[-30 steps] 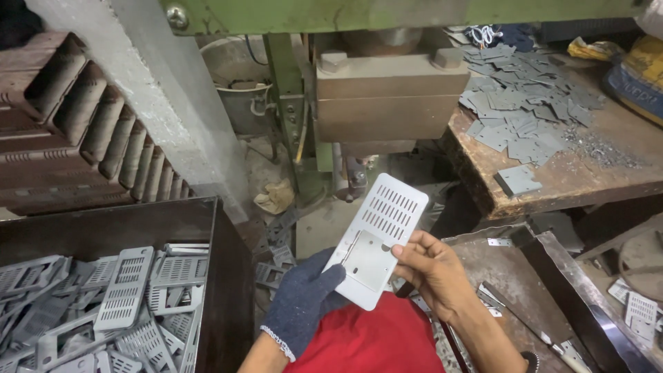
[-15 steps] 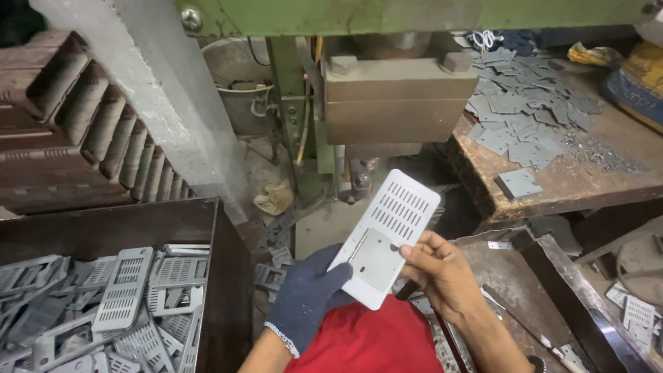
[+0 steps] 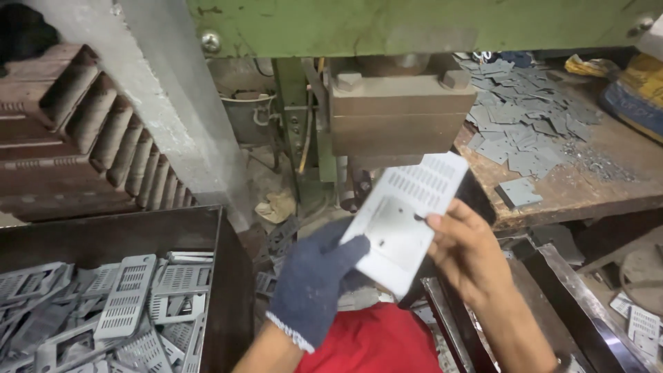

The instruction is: Manually placing metal panels into a press machine to stamp or bend them.

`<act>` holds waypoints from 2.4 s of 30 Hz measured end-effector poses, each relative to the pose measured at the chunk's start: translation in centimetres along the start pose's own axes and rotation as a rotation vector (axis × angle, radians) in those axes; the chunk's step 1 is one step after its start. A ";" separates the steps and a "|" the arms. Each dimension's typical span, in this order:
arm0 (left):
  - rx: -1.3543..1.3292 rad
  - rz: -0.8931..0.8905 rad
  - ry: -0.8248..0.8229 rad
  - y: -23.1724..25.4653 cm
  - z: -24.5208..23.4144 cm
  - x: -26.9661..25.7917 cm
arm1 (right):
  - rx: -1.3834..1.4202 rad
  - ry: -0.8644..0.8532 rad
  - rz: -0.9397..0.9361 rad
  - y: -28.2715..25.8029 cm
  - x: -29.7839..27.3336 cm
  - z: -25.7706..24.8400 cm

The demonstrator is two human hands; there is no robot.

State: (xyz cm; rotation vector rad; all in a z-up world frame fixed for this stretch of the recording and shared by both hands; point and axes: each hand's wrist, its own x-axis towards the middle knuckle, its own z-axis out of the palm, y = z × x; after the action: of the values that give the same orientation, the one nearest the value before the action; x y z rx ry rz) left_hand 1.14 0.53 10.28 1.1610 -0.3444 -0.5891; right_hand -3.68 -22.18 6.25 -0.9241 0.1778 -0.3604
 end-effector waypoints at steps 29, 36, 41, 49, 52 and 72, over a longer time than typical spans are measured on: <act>-0.326 -0.127 0.234 -1.4 -2.4 3.2 | 0.051 -0.125 0.219 -0.1 7.0 -0.5; -0.292 -0.114 0.219 -1.0 -2.3 3.5 | -0.003 -0.085 0.257 -0.6 7.0 0.0; -0.320 -0.146 0.217 -0.8 -2.0 4.3 | -0.127 -0.073 0.211 -1.4 7.7 0.5; -0.376 -0.104 0.185 -1.3 -2.1 4.9 | -0.059 -0.140 0.215 -1.7 8.4 0.6; -0.332 -0.097 0.199 -0.2 -1.1 3.8 | -0.058 -0.114 0.206 -1.4 8.6 0.0; -0.075 0.140 0.217 -1.6 -1.2 4.3 | -0.081 -0.142 0.161 -1.4 11.6 -2.0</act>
State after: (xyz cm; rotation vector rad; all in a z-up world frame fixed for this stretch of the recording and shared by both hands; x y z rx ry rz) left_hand 4.86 -1.60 8.14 1.1071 -0.2140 -0.3473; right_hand 6.11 -28.81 6.20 -1.0042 0.1362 -0.1391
